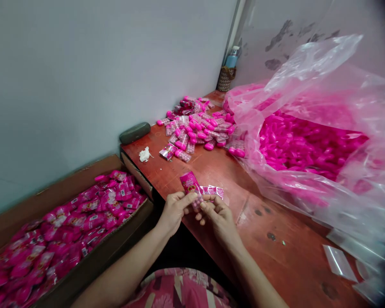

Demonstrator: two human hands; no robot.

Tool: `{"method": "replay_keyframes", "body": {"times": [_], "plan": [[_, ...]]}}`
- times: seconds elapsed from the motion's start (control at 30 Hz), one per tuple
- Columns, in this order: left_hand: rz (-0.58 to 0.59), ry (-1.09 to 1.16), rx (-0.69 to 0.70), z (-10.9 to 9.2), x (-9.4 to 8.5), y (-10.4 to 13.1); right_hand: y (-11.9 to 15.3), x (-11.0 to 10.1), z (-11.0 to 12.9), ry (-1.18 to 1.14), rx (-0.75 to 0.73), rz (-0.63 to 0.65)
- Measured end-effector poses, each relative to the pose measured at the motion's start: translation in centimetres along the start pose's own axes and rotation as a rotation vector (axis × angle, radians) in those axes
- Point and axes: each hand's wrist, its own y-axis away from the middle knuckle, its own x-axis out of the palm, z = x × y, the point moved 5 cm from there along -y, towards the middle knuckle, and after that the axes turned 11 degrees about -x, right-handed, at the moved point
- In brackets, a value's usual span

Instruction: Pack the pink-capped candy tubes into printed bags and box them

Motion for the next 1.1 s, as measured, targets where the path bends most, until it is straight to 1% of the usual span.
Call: {"method": "replay_keyframes", "body": {"times": [0.1,0.2,0.27,0.37,0.43,0.5,0.57,0.6,0.63,0.67,0.7,0.77,0.83,0.9,0.93,1.0,1.1], "plan": [[0.079,-0.044,-0.007,0.2,0.6,0.6,-0.4,0.2,-0.3,-0.009,-0.012,-0.061],[0.109,-0.035,-0.016,0.2,0.7,1.1,-0.4,0.7,-0.6,-0.022,-0.016,-0.097],[0.132,-0.046,-0.02,0.2,0.7,1.2,-0.3,1.1,-0.6,-0.059,-0.019,-0.097],[0.159,-0.05,-0.029,0.1,0.4,1.5,-0.1,1.8,-0.4,-0.108,-0.027,-0.063],[0.087,0.03,0.023,-0.7,-0.7,1.9,0.1,1.9,0.2,-0.109,-0.024,-0.035],[-0.073,0.181,0.168,-2.1,-2.9,2.5,0.3,1.2,0.9,-0.076,-0.016,-0.037],[-0.23,0.299,0.327,-3.4,-5.0,3.3,0.5,-0.2,1.8,-0.023,-0.016,-0.088],[-0.272,0.303,0.367,-3.8,-5.6,3.4,0.6,-1.2,2.2,0.007,-0.018,-0.129],[-0.295,0.262,0.381,-4.0,-5.8,3.3,0.7,-2.2,2.5,0.036,-0.019,-0.171],[-0.303,0.17,0.373,-3.9,-5.6,3.0,0.8,-3.1,2.7,0.064,-0.019,-0.207],[-0.3,0.033,0.361,-3.7,-5.0,2.5,0.9,-3.8,2.8,0.091,-0.015,-0.234],[-0.276,-0.342,0.376,-3.0,-2.9,1.2,1.0,-4.9,2.7,0.136,0.001,-0.251],[-0.229,-0.758,0.467,-1.9,-0.4,-0.2,1.1,-5.3,2.5,0.167,0.012,-0.241],[-0.188,-1.089,0.561,-0.6,1.5,-1.4,1.2,-5.5,2.2,0.194,0.017,-0.221],[-0.183,-1.207,0.595,-0.1,1.9,-1.9,1.3,-5.6,2.2,0.21,0.02,-0.21],[-0.2,-1.357,0.645,0.7,2.1,-2.5,1.4,-5.7,2.1,0.25,0.023,-0.185],[-0.219,-1.433,0.692,1.1,1.7,-2.7,1.3,-5.9,2.3,0.347,0.003,-0.175]]}}
